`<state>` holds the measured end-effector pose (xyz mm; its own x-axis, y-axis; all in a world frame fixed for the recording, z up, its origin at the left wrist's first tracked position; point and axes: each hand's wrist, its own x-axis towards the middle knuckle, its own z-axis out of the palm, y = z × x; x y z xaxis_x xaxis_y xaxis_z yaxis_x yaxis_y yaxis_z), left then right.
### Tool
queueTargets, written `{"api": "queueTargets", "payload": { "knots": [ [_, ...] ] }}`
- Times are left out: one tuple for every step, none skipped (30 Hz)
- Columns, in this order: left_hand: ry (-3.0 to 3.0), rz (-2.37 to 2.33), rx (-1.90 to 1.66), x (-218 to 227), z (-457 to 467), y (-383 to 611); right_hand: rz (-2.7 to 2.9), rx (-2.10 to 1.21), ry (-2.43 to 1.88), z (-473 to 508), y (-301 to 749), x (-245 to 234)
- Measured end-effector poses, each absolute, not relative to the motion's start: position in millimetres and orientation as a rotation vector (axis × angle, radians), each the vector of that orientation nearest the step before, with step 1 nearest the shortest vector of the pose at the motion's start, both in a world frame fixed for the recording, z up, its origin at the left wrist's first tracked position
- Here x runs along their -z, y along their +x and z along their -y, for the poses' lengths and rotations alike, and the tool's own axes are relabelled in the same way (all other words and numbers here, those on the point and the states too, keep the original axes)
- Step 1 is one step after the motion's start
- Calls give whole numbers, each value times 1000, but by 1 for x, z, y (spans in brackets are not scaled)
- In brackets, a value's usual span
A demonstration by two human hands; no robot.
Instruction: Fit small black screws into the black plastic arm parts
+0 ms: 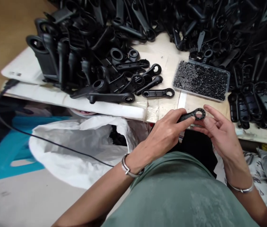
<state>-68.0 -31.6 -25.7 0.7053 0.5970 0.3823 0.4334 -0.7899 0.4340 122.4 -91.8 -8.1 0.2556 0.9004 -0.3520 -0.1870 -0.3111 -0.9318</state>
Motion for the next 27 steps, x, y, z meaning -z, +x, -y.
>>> {"api": "queueTargets", "payload": {
  "knots": [
    [2609, -811, -732, 25, 34, -66, 672, -1314, -1412, 91, 121, 9],
    [2626, -811, -725, 24, 36, -65, 640, -1327, -1370, 90, 119, 10],
    [2650, -813, -722, 22, 38, -64, 614, -1329, -1339, 89, 118, 11],
    [2680, -810, -722, 21, 39, -63, 595, -1321, -1321, 89, 117, 11],
    [2715, -799, -719, 19, 41, -62, 581, -1305, -1313, 89, 116, 12],
    [2747, -785, -715, 18, 42, -63, 574, -1285, -1315, 90, 114, 12],
    [2775, -767, -706, 17, 43, -63, 570, -1269, -1324, 90, 113, 12],
    [2800, -757, -691, 17, 43, -63, 566, -1262, -1334, 91, 112, 12],
    [2819, -753, -678, 17, 44, -64, 560, -1267, -1340, 91, 110, 11],
    [2833, -761, -675, 18, 44, -63, 558, -1277, -1337, 91, 109, 9],
    [2844, -784, -692, 20, 45, -63, 565, -1288, -1336, 90, 108, 6],
    [2853, -804, -730, 22, 45, -61, 587, -1292, -1345, 89, 107, 3],
    [2854, -813, -779, 24, 45, -59, 629, -1282, -1367, 88, 107, -1],
    [2843, -805, -824, 25, 44, -57, 687, -1259, -1404, 88, 109, -5],
    [2824, -779, -858, 26, 44, -55, 760, -1225, -1448, 87, 112, -9],
    [2803, -742, -880, 25, 43, -53, 841, -1181, -1494, 88, 117, -14],
    [2785, -709, -893, 23, 41, -54, 923, -1123, -1536, 89, 124, -19],
    [2775, -696, -905, 20, 38, -55, 1002, -1046, -1578, 91, 134, -24],
    [2780, -710, -915, 16, 35, -59, 1070, -942, -1627, 93, 146, -30],
    [2797, -763, -934, 12, 30, -64, 1128, -806, -1690, 96, 159, -37],
    [2818, -847, -936, 9, 24, -70, 1170, -637, -1772, 98, 175, -44],
    [2843, -949, -911, 6, 18, -76, 1196, -443, -1851, 99, 192, -51],
    [2857, -1070, -899, 5, 12, -83, 1218, -251, -1925, 99, 210, -59],
    [2863, -1161, -873, 4, 5, -89, 1239, -78, -1982, 97, 228, -66],
    [2842, -1256, -871, 5, -1, -95, 1258, 49, -2011, 92, 245, -72],
    [2811, -1325, -847, 7, -6, -99, 1278, 135, -2014, 85, 261, -77],
    [2780, -1369, -822, 9, -11, -102, 1316, 150, -2036, 77, 276, -80]
  ]
}}
